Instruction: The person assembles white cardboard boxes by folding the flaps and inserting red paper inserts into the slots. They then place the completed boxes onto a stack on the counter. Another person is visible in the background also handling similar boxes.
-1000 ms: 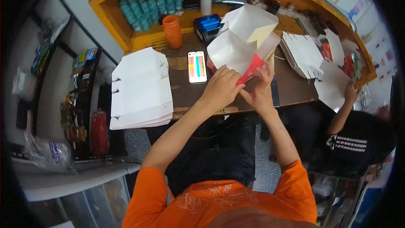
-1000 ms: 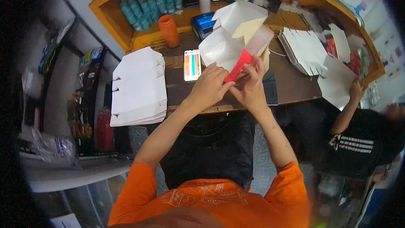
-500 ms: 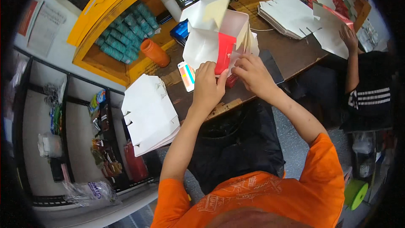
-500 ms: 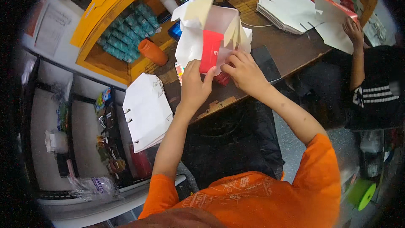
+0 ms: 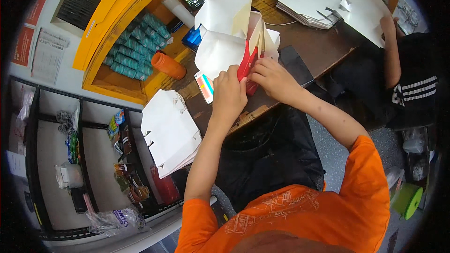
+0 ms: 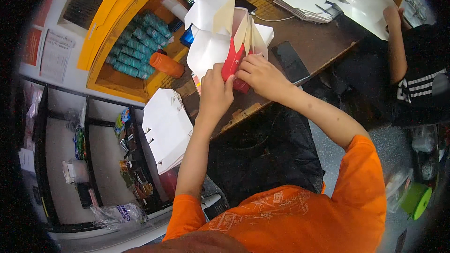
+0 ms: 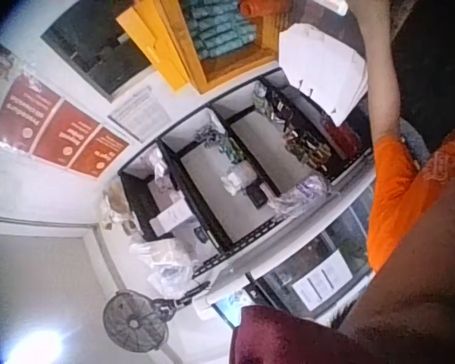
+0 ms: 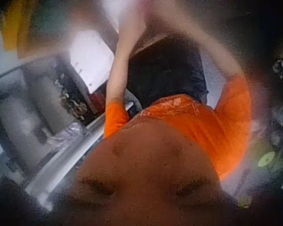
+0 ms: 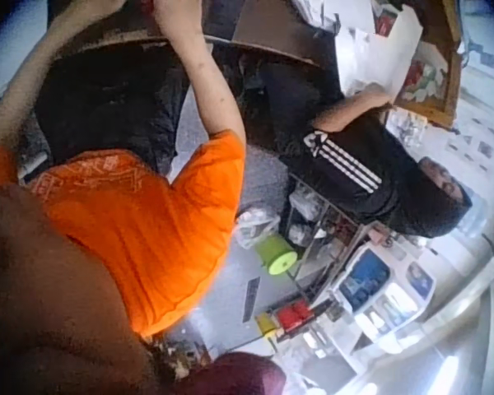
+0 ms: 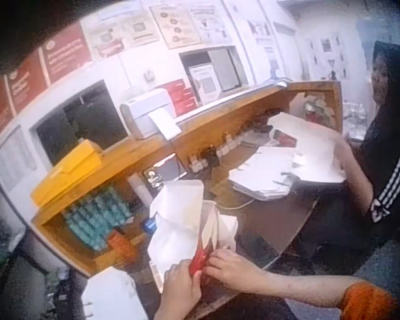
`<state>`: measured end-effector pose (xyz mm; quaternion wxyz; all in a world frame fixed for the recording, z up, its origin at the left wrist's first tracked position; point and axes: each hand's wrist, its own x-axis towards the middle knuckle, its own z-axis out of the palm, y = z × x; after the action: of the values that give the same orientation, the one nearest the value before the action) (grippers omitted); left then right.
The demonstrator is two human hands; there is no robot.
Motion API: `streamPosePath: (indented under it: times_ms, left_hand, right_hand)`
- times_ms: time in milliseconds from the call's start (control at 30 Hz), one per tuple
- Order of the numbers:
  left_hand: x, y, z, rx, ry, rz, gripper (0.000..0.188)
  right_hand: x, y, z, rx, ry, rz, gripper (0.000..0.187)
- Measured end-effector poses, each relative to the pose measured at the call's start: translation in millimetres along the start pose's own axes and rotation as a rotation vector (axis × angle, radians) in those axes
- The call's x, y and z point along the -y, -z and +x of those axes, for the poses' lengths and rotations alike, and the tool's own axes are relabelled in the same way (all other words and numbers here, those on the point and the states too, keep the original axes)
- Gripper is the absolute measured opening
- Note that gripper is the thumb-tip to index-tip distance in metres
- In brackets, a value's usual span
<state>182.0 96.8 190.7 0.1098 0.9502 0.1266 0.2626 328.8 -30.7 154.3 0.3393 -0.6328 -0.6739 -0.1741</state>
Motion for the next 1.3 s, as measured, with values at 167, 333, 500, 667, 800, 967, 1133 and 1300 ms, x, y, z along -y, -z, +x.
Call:
streamPosePath:
  times_ms: [167, 333, 500, 667, 800, 967, 1133, 1300]
  left_hand:
    - [-15, 16, 9, 0.196, 0.015, 0.098, 0.076]
    - [-17, 20, 13, 0.205, -0.019, 0.192, 0.075]
    - [-10, 15, 26, 0.141, -0.023, 0.160, 0.063]
    - [-4, 5, 21, 0.079, -0.097, 0.198, 0.062]
    - [-6, 5, 21, 0.066, -0.098, 0.230, 0.066]
    - [-14, 4, 18, 0.089, -0.031, 0.253, 0.067]
    - [-16, 1, 18, 0.124, -0.059, 0.131, 0.066]
    - [-6, 10, 21, 0.232, -0.108, -0.121, 0.072]
  right_hand:
    - [-3, -5, 0, -0.034, 0.037, -0.027, 0.018]
    - [-1, -2, 2, 0.028, 0.036, -0.090, 0.019]
    - [2, 7, 3, 0.077, 0.012, -0.215, 0.026]
    - [4, 7, 2, 0.116, 0.000, -0.281, 0.030]
    - [9, 8, 5, 0.120, -0.023, -0.297, 0.030]
    - [12, 13, 6, 0.099, -0.019, -0.312, 0.032]
    - [10, 10, 5, 0.083, -0.002, -0.277, 0.032]
    - [12, 13, 8, 0.049, -0.023, -0.174, 0.035]
